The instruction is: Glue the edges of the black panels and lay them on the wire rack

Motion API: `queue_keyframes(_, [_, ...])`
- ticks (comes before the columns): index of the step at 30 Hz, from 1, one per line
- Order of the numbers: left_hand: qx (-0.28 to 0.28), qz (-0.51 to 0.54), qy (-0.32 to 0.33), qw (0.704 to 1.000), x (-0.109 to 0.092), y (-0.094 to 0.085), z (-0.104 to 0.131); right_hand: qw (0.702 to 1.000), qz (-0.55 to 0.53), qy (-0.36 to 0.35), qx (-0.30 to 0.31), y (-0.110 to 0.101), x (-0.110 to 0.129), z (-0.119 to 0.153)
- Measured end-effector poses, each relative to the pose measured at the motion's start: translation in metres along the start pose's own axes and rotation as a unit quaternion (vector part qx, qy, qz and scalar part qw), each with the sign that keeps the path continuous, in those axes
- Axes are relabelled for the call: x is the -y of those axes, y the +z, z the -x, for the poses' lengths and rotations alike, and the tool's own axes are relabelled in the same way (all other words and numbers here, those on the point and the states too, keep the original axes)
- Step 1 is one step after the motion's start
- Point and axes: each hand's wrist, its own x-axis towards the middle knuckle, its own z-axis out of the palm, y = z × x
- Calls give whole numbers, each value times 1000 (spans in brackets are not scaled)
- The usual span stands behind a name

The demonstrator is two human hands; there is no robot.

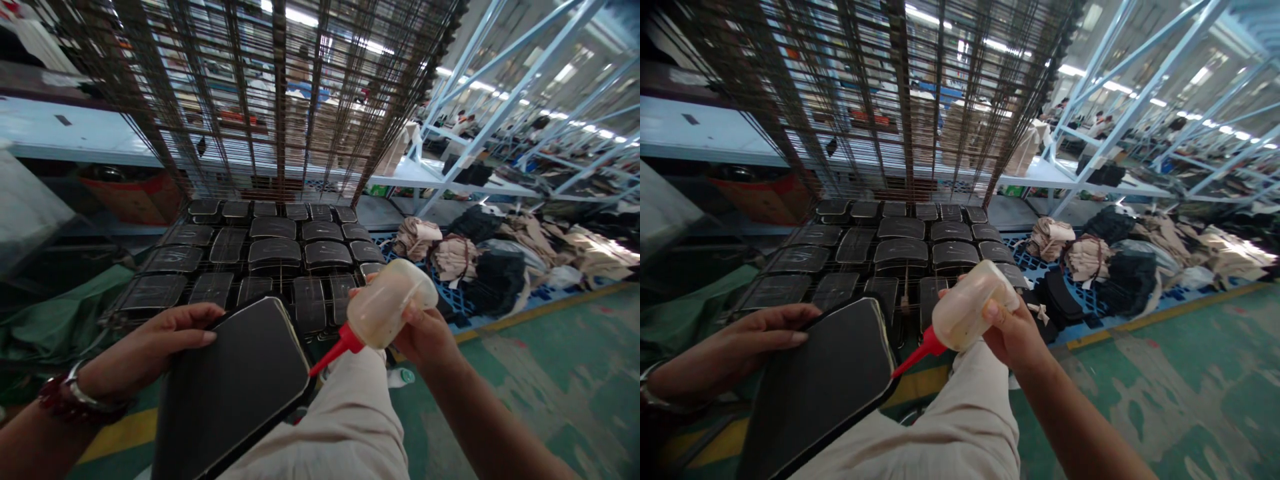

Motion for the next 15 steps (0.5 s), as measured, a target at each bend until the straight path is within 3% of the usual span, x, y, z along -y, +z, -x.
queue_keyframes(8, [-65, 95, -48, 992, 21, 7, -1, 985, -46, -90, -139, -9, -22, -11])
queue_keyframes(15, [-53, 111, -51, 991, 25, 14, -7, 980, -54, -109, -155, -11, -28, -16])
